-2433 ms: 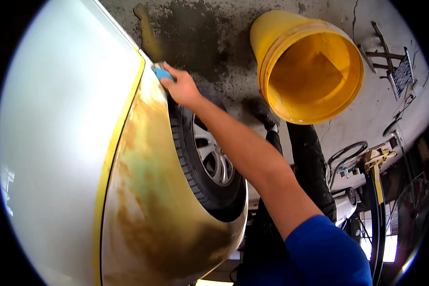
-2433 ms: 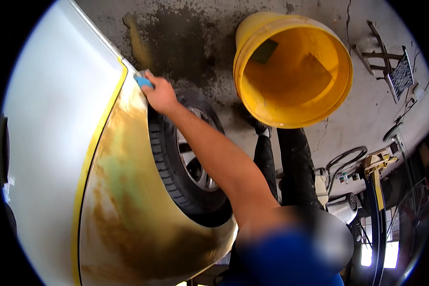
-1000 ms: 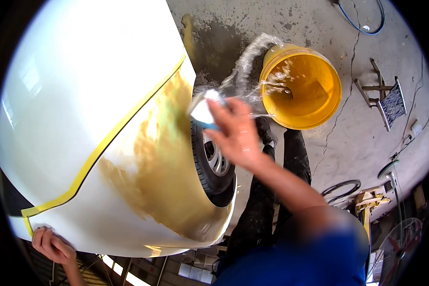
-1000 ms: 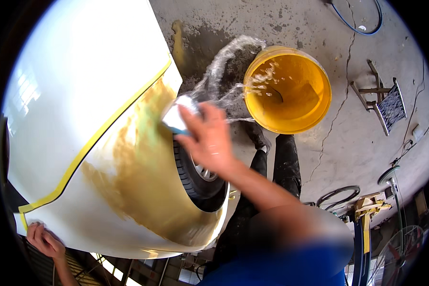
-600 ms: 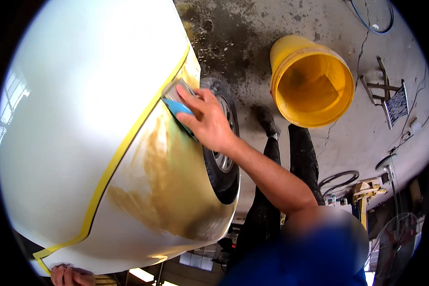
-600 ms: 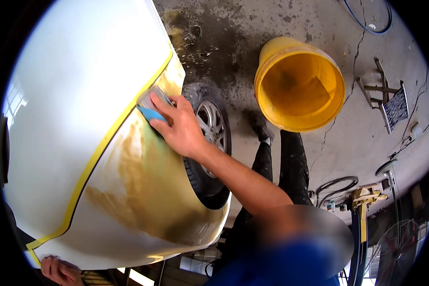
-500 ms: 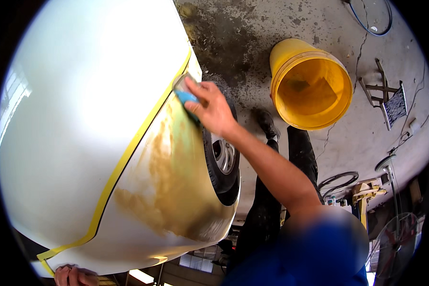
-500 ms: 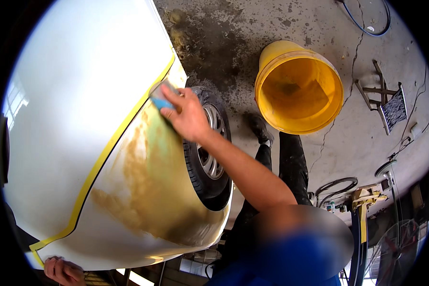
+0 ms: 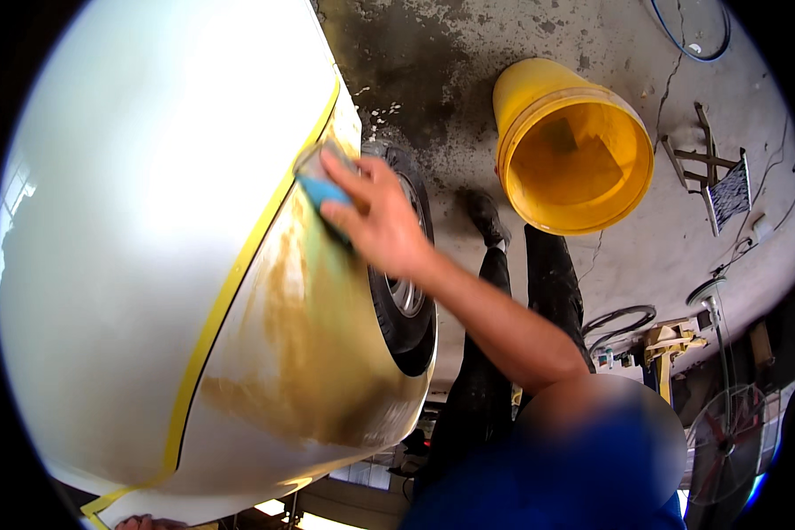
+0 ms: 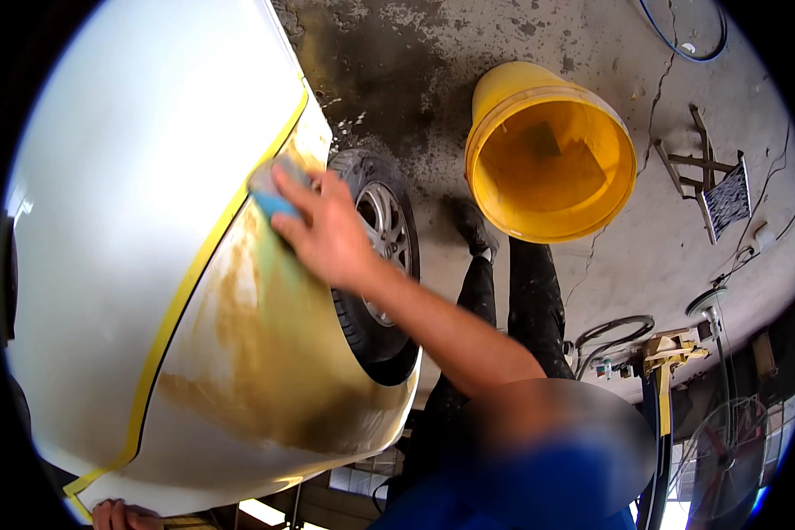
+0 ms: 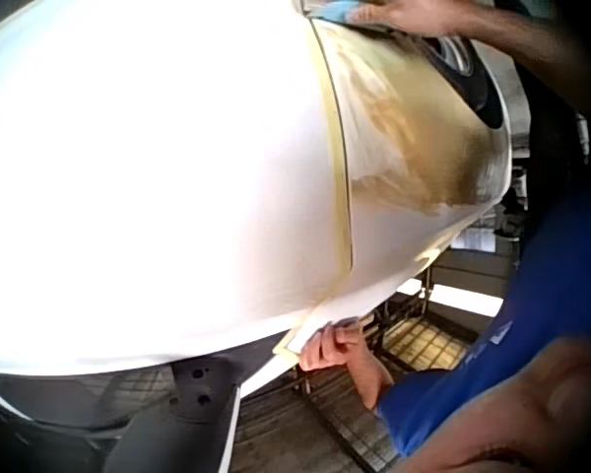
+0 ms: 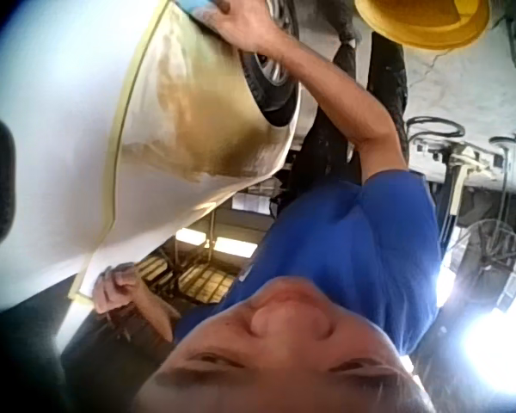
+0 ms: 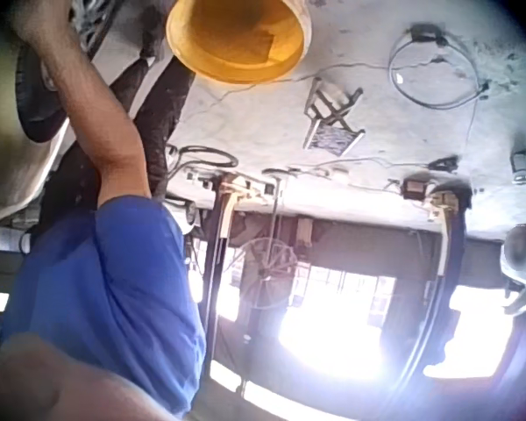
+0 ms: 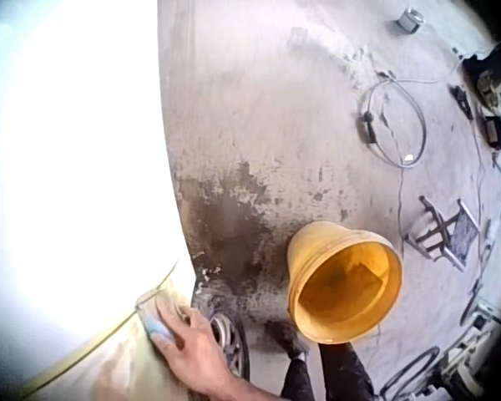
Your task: The person walks through a workshop, picks up a sanding sponge, and repeatedly wets it in a yellow bucket while sanding a taped-off section of a white car's front fender. The person continues wet-sanding the same area with consistent hand motions.
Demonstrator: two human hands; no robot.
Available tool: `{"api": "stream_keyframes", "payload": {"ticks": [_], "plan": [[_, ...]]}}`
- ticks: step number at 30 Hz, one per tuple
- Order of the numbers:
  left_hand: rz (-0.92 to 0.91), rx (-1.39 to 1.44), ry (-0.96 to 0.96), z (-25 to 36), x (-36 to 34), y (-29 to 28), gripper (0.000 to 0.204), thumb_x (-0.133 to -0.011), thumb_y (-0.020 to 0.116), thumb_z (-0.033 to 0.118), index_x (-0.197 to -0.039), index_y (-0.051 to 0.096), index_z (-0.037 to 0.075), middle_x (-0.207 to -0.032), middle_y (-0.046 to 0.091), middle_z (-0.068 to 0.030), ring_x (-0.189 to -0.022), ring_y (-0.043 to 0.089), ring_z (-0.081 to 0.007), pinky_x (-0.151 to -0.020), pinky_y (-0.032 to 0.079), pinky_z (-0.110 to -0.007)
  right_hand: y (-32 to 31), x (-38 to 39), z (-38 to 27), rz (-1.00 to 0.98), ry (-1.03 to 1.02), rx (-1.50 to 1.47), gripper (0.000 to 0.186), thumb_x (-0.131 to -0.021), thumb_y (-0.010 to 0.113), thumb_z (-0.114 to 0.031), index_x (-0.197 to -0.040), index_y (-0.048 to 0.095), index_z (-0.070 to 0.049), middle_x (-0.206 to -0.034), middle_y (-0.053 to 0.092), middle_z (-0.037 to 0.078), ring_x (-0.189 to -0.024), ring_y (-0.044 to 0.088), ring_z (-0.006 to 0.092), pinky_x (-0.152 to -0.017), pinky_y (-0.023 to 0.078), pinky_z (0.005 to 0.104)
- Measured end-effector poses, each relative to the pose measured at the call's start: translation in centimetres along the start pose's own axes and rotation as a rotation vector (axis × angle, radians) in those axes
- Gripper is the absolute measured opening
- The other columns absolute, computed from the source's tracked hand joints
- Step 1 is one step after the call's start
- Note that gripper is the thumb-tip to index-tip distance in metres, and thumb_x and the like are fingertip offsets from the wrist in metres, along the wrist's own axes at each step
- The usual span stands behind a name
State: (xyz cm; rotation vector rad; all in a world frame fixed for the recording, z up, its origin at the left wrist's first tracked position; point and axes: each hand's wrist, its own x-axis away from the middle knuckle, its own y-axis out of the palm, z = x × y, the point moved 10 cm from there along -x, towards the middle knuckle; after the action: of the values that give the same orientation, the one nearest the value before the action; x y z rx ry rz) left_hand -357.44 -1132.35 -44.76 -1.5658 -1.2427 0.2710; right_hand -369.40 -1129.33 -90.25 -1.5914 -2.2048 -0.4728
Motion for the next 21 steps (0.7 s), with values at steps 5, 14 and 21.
{"api": "stream_keyframes", "payload": {"ticks": [5,14,21], "plan": [[0.022,0.015,-0.031,0.0,0.1,-0.1,0.032,-0.096,0.048,0.031,-0.078,0.059,0.007,-0.088,0.052,-0.0078,-0.078,0.050,-0.0209,-0.067,0.043,-0.033,0.7,-6.1,9.6,0.030,0.328,-0.188,0.054,-0.085,0.063,-0.025,-0.135,0.050,-0.011,-0.120,0.050,0.021,-0.109,0.052,0.0334,-0.094,0.042,0.0373],[0.071,0.024,0.010,-0.4,-0.1,-0.1,0.034,-0.097,0.049,0.034,-0.077,0.057,0.008,-0.084,0.054,-0.0063,-0.074,0.050,-0.0202,-0.063,0.041,-0.032,-0.3,-0.3,2.6,0.064,0.110,-0.103,0.054,-0.082,0.065,-0.018,-0.134,0.052,-0.009,-0.123,0.048,0.026,-0.111,0.049,0.0396,-0.099,0.039,0.0401],[0.031,0.014,0.002,-0.2,0.3,0.2,0.031,-0.097,0.049,0.035,-0.082,0.057,0.009,-0.082,0.052,-0.0050,-0.074,0.049,-0.0202,-0.066,0.042,-0.031,0.7,4.9,-4.6,0.010,0.037,-0.088,0.060,-0.079,0.068,-0.017,-0.136,0.051,-0.016,-0.128,0.042,0.029,-0.116,0.044,0.0434,-0.101,0.037,0.0467]]}}
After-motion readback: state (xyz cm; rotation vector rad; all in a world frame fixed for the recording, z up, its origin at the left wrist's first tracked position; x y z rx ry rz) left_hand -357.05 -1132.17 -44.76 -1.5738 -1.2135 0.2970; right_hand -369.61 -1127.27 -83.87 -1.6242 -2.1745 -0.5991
